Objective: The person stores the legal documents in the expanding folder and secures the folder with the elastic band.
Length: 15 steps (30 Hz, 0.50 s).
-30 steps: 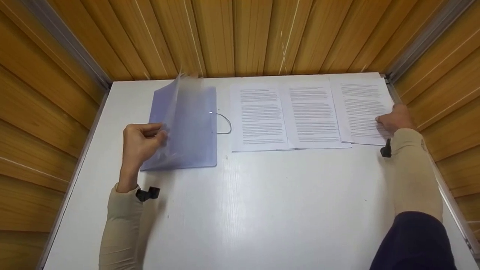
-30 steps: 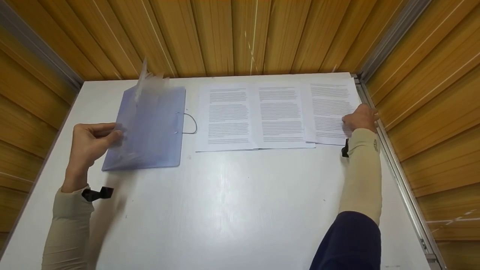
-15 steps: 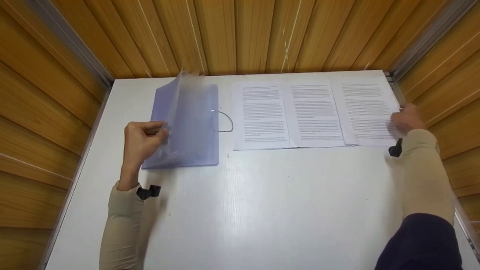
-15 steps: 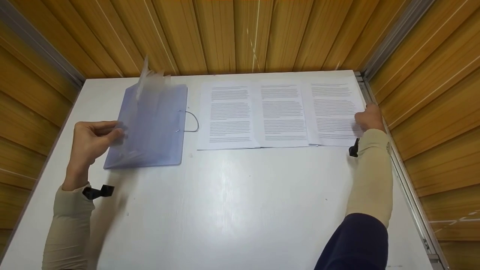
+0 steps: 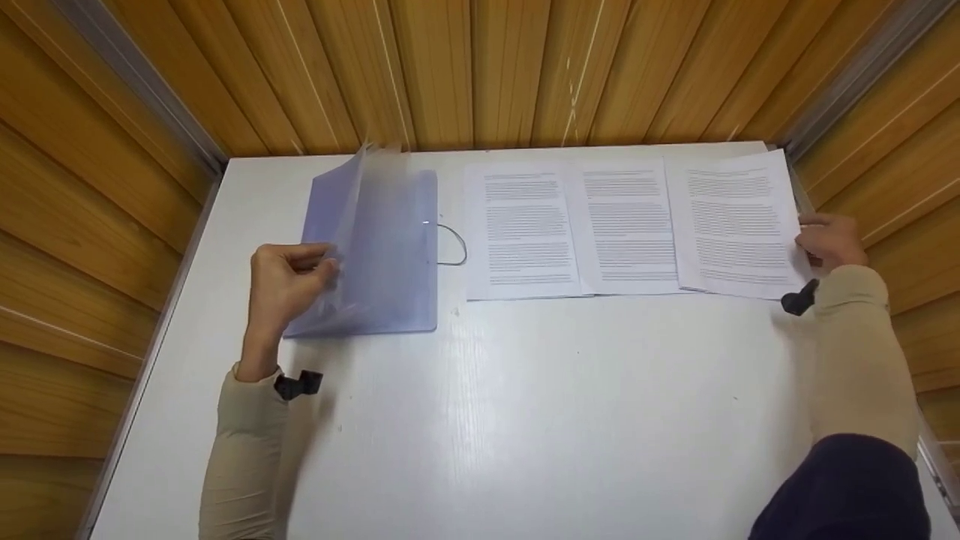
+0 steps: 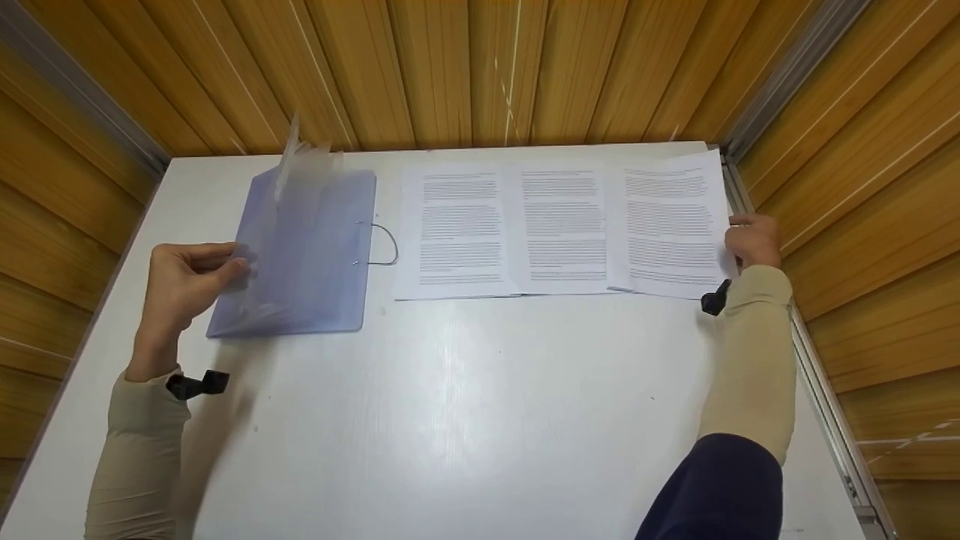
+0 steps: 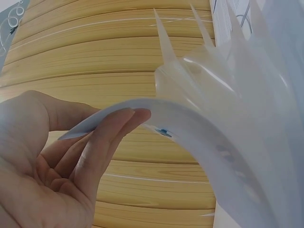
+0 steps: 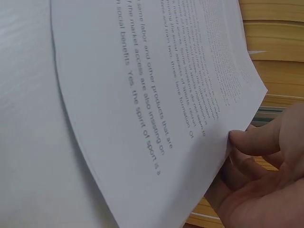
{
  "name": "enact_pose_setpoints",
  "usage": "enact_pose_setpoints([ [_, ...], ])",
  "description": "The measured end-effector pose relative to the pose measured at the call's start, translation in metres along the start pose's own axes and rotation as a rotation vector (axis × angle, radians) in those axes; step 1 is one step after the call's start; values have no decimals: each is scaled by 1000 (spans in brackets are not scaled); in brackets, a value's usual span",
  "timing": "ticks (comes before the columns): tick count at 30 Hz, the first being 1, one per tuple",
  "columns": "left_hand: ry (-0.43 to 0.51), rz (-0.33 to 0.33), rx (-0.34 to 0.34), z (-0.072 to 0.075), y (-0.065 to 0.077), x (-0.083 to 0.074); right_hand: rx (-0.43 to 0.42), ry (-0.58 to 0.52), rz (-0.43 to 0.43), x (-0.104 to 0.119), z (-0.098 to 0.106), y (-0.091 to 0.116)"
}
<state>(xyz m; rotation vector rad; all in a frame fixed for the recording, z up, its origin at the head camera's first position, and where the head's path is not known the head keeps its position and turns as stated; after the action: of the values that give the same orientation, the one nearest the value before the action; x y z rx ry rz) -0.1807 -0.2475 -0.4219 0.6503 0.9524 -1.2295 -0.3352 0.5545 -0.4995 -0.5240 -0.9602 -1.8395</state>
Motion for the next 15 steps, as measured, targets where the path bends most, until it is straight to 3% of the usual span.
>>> enact_pose_setpoints([
  [6,-13,-18,-24,1,-1,1,30,-59,-60,-4,2,4],
  [15,-22,-16,-14,-1,-1,1,155,-174,-32,-5,11,11],
])
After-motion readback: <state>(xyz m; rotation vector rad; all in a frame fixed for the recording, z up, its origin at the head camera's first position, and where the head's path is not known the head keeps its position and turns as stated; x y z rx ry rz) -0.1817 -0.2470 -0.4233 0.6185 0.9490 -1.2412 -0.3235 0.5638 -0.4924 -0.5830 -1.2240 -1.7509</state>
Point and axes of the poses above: each hand's wrist, its own y-axis away from the middle knuckle, its own z-axis out of the back of the hand, x = y × z, the point moved 5 cm from there along -y, towards the middle knuckle, and after that the axes turned 7 degrees about z, right-handed, at the moved point
